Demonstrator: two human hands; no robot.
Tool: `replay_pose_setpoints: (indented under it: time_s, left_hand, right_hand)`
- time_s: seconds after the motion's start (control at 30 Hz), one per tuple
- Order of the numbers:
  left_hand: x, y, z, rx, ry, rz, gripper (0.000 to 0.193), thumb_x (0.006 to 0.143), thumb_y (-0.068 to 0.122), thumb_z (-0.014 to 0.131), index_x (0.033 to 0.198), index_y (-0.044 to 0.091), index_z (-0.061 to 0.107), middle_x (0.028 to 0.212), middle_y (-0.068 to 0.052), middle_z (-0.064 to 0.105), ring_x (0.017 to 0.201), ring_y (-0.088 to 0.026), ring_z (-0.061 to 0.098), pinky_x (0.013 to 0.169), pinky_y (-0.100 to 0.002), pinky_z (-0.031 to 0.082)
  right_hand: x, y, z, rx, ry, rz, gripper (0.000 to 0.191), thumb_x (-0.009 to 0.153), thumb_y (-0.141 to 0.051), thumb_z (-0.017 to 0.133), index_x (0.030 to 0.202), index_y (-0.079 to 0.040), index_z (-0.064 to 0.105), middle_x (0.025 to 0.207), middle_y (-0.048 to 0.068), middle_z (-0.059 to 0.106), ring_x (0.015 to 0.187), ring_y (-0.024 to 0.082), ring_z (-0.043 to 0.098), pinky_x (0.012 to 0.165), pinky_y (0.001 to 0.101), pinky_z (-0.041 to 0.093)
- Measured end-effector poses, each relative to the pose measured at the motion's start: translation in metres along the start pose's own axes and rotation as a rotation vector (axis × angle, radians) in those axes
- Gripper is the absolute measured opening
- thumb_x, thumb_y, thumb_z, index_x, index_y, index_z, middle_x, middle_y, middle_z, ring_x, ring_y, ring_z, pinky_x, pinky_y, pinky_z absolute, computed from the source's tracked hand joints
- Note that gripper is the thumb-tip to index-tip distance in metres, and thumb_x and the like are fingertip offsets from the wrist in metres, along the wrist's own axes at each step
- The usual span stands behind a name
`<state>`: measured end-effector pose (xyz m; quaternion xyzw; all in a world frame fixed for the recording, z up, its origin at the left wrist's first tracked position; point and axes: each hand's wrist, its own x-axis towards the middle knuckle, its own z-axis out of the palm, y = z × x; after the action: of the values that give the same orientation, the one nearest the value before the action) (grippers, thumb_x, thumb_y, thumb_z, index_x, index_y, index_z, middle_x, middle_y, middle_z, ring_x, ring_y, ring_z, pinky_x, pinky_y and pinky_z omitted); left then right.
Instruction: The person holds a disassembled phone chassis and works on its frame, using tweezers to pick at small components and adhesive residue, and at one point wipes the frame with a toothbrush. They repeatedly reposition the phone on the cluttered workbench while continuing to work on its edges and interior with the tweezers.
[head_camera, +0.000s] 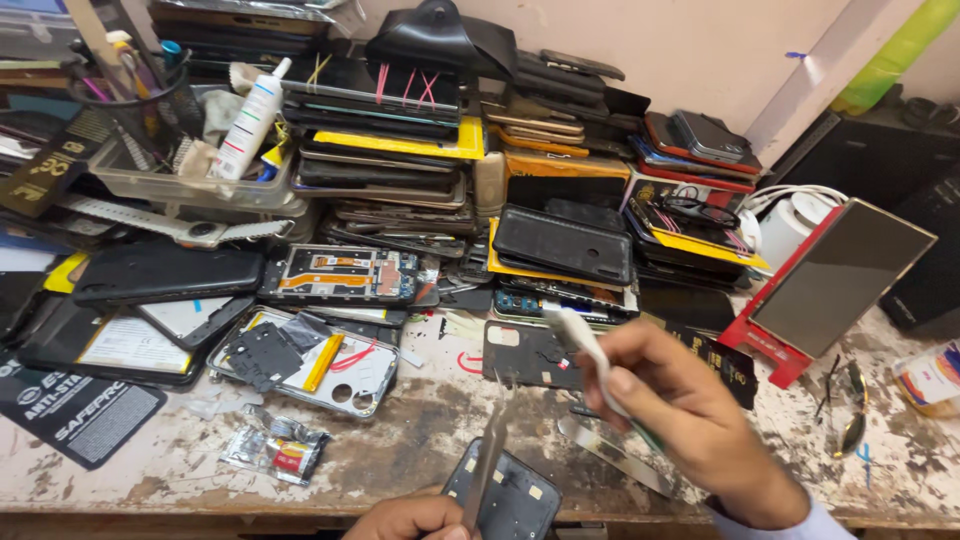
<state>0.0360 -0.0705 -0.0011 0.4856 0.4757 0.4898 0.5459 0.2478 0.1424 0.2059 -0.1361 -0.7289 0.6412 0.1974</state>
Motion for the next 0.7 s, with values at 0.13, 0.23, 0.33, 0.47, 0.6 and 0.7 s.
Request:
replay_pose_setpoints:
  time_s: [0.13, 0.23, 0.33, 0.47, 0.6, 0.7]
  left_hand:
    - [0.001, -0.011, -0.008, -0.045, -0.162, 0.252, 0.026, 0.104, 0.024, 0.063, 0.090, 0.002, 0.066, 0.106, -0.007, 0.065, 0.111, -0.015, 0.063, 0.099, -0.031, 0.044]
    - [0.001, -0.016, -0.010, -0.004, -0.164, 0.125, 0.028, 0.104, 0.028, 0.065, 0.089, 0.004, 0.067, 0.099, -0.004, 0.063, 0.101, -0.013, 0.062, 0.091, -0.030, 0.044]
    - [0.002, -0.017, -0.009, -0.081, -0.208, 0.091, 0.028, 0.105, 0.027, 0.067, 0.088, 0.006, 0.062, 0.096, -0.003, 0.061, 0.097, -0.012, 0.060, 0.088, -0.029, 0.044]
    - [-0.001, -0.004, 0.000, 0.099, -0.070, 0.083, 0.028, 0.101, 0.029, 0.069, 0.089, 0.004, 0.070, 0.093, -0.003, 0.063, 0.097, -0.013, 0.065, 0.088, -0.029, 0.048]
    - [-0.015, 0.023, 0.011, 0.145, 0.053, 0.074, 0.029, 0.099, 0.030, 0.068, 0.085, 0.004, 0.073, 0.091, -0.003, 0.068, 0.095, -0.013, 0.068, 0.087, -0.029, 0.050]
    - [-0.021, 0.046, 0.021, 0.130, 0.360, 0.113, 0.029, 0.096, 0.028, 0.068, 0.082, 0.005, 0.080, 0.083, -0.005, 0.074, 0.088, -0.015, 0.068, 0.084, -0.030, 0.053]
  right_hand:
    - [0.000, 0.002, -0.005, -0.165, -0.193, -0.087, 0.021, 0.102, -0.011, 0.059, 0.115, 0.000, 0.069, 0.093, 0.006, 0.072, 0.076, 0.011, 0.064, 0.063, 0.0268, 0.052]
    - [0.005, -0.001, -0.001, -0.238, 0.030, -0.095, 0.019, 0.100, -0.009, 0.061, 0.113, 0.000, 0.071, 0.091, 0.006, 0.068, 0.076, 0.011, 0.059, 0.064, 0.0265, 0.049]
    - [0.008, -0.008, 0.005, -0.304, -0.126, -0.233, 0.016, 0.100, -0.007, 0.065, 0.112, 0.000, 0.073, 0.094, 0.007, 0.072, 0.084, 0.015, 0.066, 0.074, 0.0290, 0.053]
    - [0.002, -0.012, 0.016, -0.883, 0.287, -0.507, 0.024, 0.091, -0.005, 0.063, 0.113, -0.002, 0.071, 0.094, 0.007, 0.072, 0.085, 0.014, 0.071, 0.073, 0.0281, 0.057]
    - [-0.018, -0.011, 0.004, -0.848, 0.492, -0.278, 0.020, 0.093, -0.006, 0.068, 0.112, -0.007, 0.072, 0.097, 0.009, 0.076, 0.085, 0.018, 0.074, 0.073, 0.0299, 0.059]
    - [-0.039, -0.001, -0.024, -1.063, 0.585, -0.082, 0.020, 0.090, -0.011, 0.072, 0.110, -0.008, 0.074, 0.094, 0.009, 0.076, 0.082, 0.021, 0.074, 0.071, 0.0329, 0.057]
